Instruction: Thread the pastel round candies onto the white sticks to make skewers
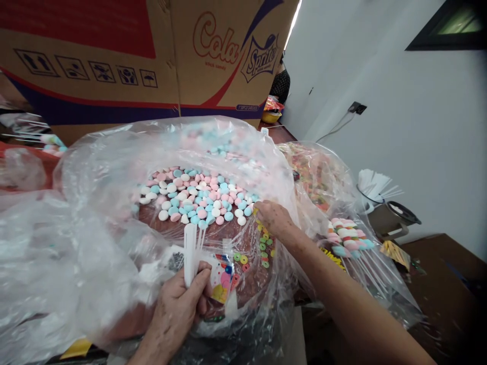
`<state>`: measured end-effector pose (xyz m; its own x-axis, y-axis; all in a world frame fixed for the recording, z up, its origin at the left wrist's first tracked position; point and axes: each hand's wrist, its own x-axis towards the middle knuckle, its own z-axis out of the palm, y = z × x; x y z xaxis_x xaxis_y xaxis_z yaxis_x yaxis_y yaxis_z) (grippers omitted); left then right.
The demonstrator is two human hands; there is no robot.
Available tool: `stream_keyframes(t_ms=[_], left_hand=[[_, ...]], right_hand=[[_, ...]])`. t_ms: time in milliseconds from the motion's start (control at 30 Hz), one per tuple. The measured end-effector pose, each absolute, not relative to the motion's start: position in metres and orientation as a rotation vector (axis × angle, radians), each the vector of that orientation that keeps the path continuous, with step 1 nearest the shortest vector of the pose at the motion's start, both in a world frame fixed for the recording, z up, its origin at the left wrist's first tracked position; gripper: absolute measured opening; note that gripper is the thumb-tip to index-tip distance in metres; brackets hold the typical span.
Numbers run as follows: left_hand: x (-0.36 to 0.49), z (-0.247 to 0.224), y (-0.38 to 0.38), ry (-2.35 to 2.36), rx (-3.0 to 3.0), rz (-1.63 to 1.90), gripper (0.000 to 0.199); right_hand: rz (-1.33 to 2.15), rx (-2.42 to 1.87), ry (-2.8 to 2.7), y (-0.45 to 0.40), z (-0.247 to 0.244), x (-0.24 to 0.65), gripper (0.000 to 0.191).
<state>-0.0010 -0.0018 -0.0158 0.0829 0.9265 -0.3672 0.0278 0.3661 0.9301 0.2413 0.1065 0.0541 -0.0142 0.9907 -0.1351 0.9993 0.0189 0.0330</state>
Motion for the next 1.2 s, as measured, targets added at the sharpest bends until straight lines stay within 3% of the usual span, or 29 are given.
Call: stream_keyframes(t_ms=[100, 267, 467, 933, 1100, 1200], left_hand=[[-0.001, -0.016, -0.002, 1.31, 0.969, 0.869, 0.039], [-0.002, -0.014, -0.002, 1.299, 0.997, 0.855, 0.037], [0.0, -0.009, -0.002, 1.315, 0.976, 0.856, 0.039], [-0.001, -0.001, -0.001, 1.321, 1.036, 0.864, 0.034], [0.001, 0.002, -0.003, 1.299, 1.012, 0.904, 0.032], [0.001, 0.004, -0.002, 1.275, 1.013, 0.912, 0.032]], right_hand=[[-0.179, 2.066, 2.189, 0.11, 0.051, 0.243, 0.026], [-0.708, 1.937, 2.429, 0.098, 0.063, 0.253, 0.024], [-0.246, 2.047, 2.084, 0.085, 0.063, 0.257, 0.024], [-0.328, 2.076, 2.061, 0.07, 0.059, 0.25, 0.019], [-0.642, 2.342, 2.503, 0.059, 0.058, 0.254, 0.022], [-1.298, 2.785, 2.441, 0.046, 0.061, 0.254, 0.024]])
